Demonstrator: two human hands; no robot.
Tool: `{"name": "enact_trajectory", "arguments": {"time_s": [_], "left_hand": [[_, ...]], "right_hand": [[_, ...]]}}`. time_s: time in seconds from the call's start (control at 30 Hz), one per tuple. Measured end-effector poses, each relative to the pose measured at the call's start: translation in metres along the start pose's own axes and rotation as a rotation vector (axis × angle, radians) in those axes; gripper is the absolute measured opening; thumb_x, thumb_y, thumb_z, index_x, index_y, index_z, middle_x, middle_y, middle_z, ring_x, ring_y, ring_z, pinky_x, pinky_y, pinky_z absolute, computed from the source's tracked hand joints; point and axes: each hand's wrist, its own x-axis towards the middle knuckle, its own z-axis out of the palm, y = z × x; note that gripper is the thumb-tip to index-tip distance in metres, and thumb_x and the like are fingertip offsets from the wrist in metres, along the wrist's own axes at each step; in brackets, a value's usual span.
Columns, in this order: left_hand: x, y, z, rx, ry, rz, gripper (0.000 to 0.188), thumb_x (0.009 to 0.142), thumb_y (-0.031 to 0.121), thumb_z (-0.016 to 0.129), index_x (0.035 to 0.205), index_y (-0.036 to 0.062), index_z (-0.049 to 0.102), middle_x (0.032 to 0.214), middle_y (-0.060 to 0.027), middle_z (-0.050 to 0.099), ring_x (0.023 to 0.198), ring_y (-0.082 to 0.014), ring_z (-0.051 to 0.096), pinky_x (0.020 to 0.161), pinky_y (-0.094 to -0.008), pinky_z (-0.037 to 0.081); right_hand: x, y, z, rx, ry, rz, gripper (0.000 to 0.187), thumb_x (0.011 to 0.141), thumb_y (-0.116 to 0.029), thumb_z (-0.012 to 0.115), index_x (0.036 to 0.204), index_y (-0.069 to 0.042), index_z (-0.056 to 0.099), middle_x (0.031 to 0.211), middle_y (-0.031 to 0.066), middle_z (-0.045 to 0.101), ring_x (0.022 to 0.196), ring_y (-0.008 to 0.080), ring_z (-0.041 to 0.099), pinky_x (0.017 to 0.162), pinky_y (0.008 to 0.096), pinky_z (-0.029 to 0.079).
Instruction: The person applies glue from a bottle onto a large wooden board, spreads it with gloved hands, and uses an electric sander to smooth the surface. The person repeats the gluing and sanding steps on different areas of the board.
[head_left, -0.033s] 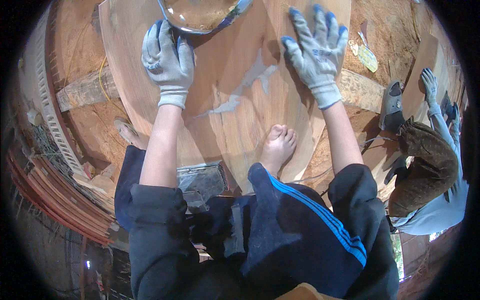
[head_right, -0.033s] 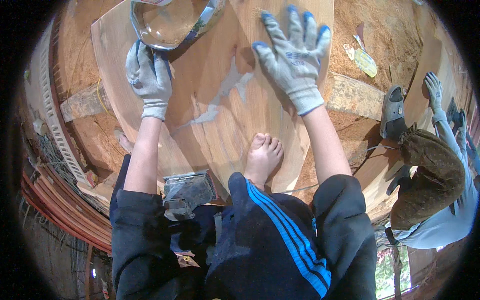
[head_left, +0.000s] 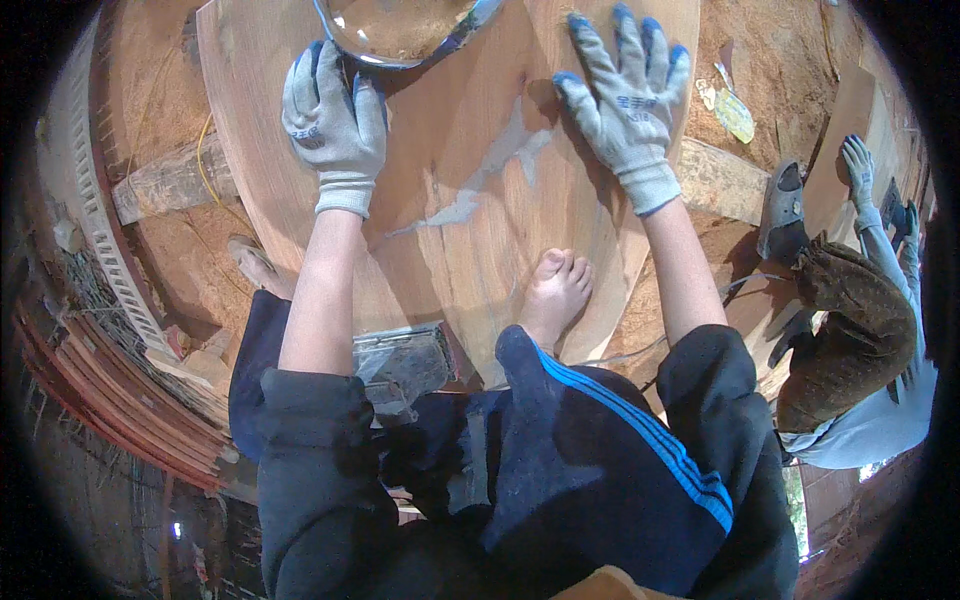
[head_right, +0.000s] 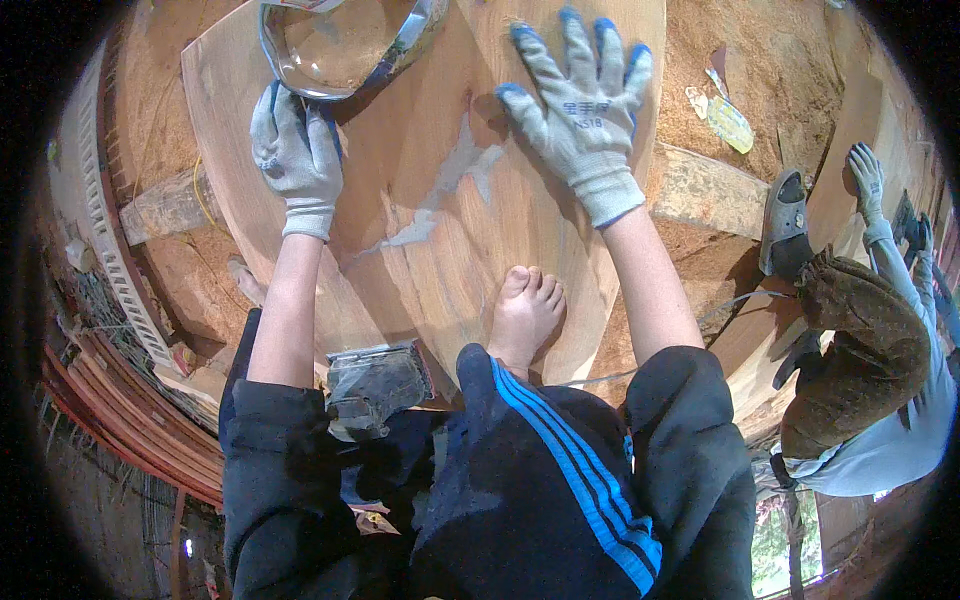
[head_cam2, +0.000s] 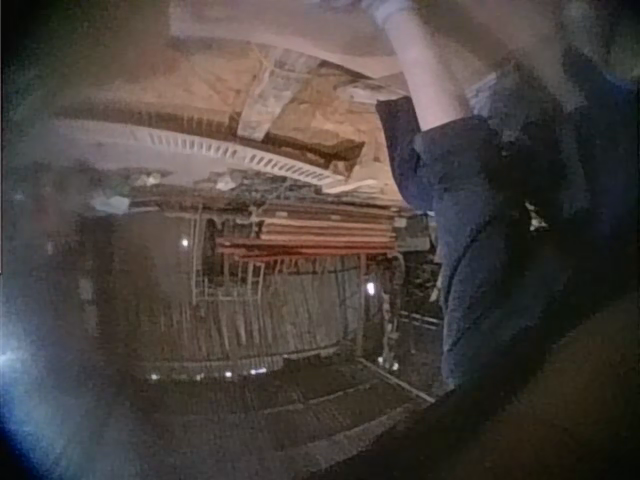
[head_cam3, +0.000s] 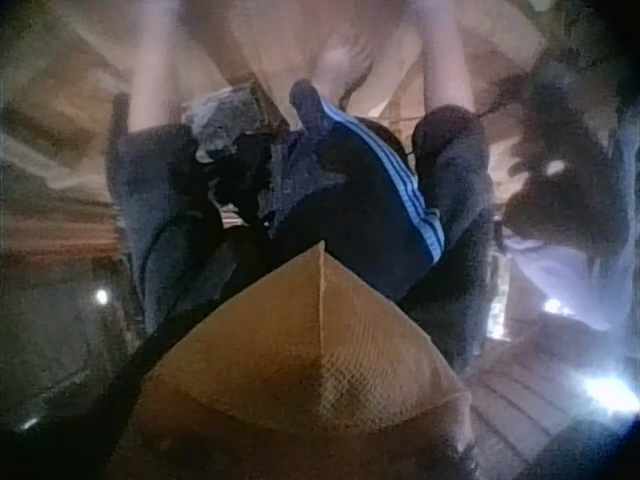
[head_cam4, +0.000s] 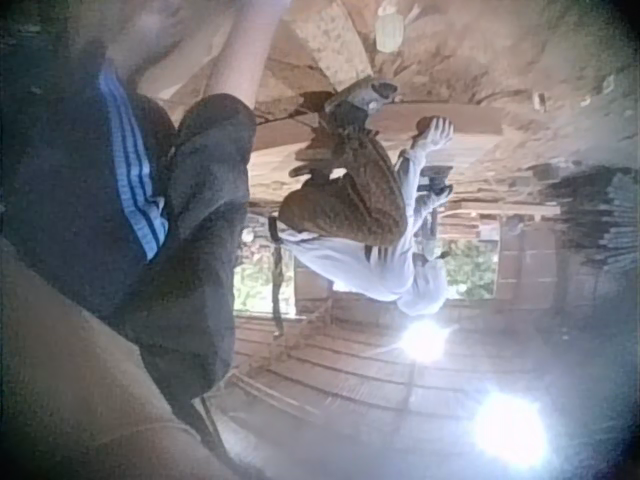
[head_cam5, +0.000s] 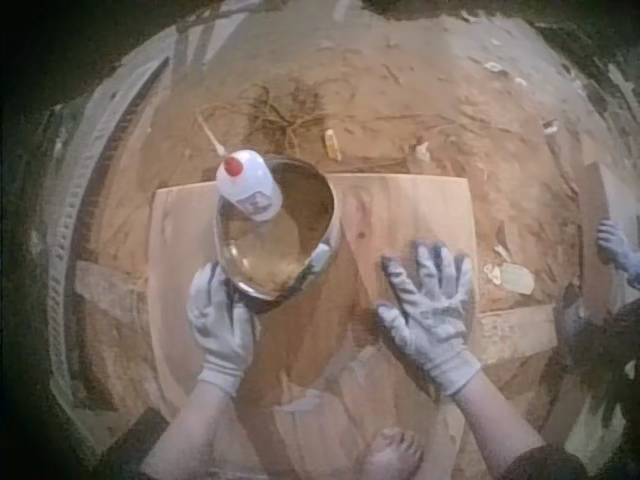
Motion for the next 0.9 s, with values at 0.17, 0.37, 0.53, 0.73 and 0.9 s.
{"name": "enact_trajectory", "arguments": {"time_s": [0.17, 0.37, 0.53, 0.73, 0.9], "left_hand": [[0.000, -0.002, 0.003, -0.003, -0.001, 0.002, 0.045, 0.089, 0.024, 0.063, 0.129, 0.0040, 0.060, 0.131, -0.0172, 0.059, 0.122, -0.0376, 0.054, 0.104, -0.0500, 0.041], [0.000, -0.003, 0.003, -0.016, -0.002, 0.004, 0.044, 0.089, 0.023, 0.063, 0.129, 0.0041, 0.061, 0.130, -0.0176, 0.060, 0.122, -0.0385, 0.054, 0.104, -0.0502, 0.041], [0.000, -0.003, 0.003, -0.018, 0.024, 0.031, 0.045, 0.089, 0.022, 0.063, 0.130, 0.0042, 0.060, 0.129, -0.0174, 0.060, 0.121, -0.0390, 0.054, 0.103, -0.0506, 0.042], [0.000, -0.003, 0.003, -0.006, 0.004, 0.016, 0.045, 0.089, 0.022, 0.064, 0.129, 0.0039, 0.060, 0.129, -0.0168, 0.060, 0.121, -0.0381, 0.054, 0.102, -0.0500, 0.042], [0.001, -0.003, 0.003, -0.023, 0.003, 0.017, 0.044, 0.089, 0.023, 0.064, 0.129, 0.0046, 0.060, 0.130, -0.0164, 0.060, 0.122, -0.0381, 0.054, 0.103, -0.0501, 0.042]], "right_hand": [[0.004, 0.003, -0.010, 0.031, -0.045, 0.044, 0.067, 0.090, -0.056, 0.052, 0.147, -0.021, 0.051, 0.151, 0.0214, 0.042, 0.142, 0.0458, 0.032, 0.118, 0.0620, 0.018], [0.006, 0.002, -0.011, 0.044, -0.052, -0.069, 0.069, 0.090, -0.057, 0.052, 0.145, -0.016, 0.052, 0.150, 0.0224, 0.042, 0.141, 0.0462, 0.032, 0.118, 0.0621, 0.016], [0.010, -0.010, -0.011, 0.054, -0.102, 0.002, 0.072, 0.087, -0.057, 0.056, 0.147, -0.018, 0.051, 0.151, 0.0215, 0.043, 0.143, 0.0453, 0.031, 0.119, 0.0615, 0.015], [0.008, -0.004, -0.008, 0.073, -0.050, 0.071, 0.072, 0.088, -0.058, 0.058, 0.148, -0.020, 0.049, 0.154, 0.0171, 0.042, 0.143, 0.0440, 0.032, 0.119, 0.0645, 0.013], [0.005, 0.000, -0.002, 0.059, -0.041, -0.187, 0.070, 0.090, -0.051, 0.056, 0.149, -0.015, 0.047, 0.153, 0.0224, 0.039, 0.143, 0.0454, 0.031, 0.119, 0.0618, 0.016]]}}
